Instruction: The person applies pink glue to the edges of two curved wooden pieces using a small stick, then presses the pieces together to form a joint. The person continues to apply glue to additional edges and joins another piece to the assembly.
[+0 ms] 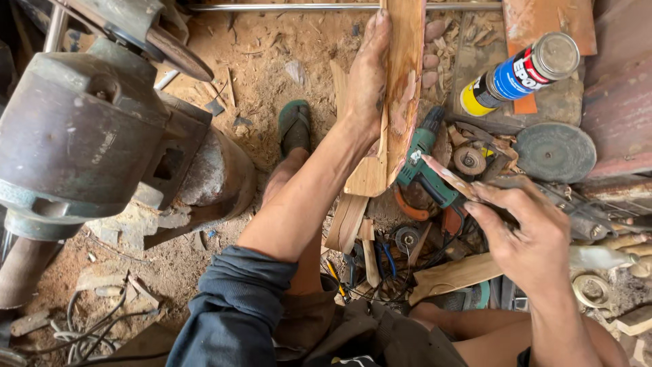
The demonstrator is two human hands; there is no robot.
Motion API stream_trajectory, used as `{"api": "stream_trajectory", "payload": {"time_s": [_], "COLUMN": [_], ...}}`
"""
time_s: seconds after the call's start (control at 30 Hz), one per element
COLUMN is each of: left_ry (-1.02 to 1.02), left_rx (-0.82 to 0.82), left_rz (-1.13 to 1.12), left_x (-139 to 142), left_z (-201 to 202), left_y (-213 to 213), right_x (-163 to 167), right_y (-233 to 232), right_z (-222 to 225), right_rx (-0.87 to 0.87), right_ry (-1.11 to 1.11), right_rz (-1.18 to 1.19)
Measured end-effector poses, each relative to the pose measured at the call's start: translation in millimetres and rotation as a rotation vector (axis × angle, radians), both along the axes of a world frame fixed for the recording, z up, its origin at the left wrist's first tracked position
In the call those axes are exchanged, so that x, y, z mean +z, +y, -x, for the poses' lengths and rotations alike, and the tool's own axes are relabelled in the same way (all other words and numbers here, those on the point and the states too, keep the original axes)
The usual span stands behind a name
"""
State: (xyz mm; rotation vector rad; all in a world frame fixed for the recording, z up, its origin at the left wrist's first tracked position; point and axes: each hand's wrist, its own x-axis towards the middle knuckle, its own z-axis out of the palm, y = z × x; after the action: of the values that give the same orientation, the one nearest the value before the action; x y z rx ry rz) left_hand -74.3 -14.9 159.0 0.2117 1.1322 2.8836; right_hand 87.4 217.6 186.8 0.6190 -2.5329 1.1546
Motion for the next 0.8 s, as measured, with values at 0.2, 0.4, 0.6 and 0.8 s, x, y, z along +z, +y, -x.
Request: {"api": "stream_trajectory", "payload": {"time_s": [0.2, 0.4, 0.6, 0.8], "left_ry": [0.031, -0.024, -0.031, 0.053], "left_rx": [0.038, 0.051, -0.020, -0.147], "left_rz": [0.084, 0.044, 0.105, -0.070], "left_x": [-7, -9, -10, -14], "left_z": [-5, 0, -2, -7], "left_y": [11, 5, 5, 16], "right_x": [-11, -14, -16, -19], "right_y": [-8, -7, 9, 8], "right_z": [4, 2, 4, 6], "right_rx": [0.040, 0.105, 0.119, -0.033], "right_ry": [-0.040, -0.071, -0.192, -0.206], "right_rz": [-0.041, -0.068, 0.202, 0.221]}}
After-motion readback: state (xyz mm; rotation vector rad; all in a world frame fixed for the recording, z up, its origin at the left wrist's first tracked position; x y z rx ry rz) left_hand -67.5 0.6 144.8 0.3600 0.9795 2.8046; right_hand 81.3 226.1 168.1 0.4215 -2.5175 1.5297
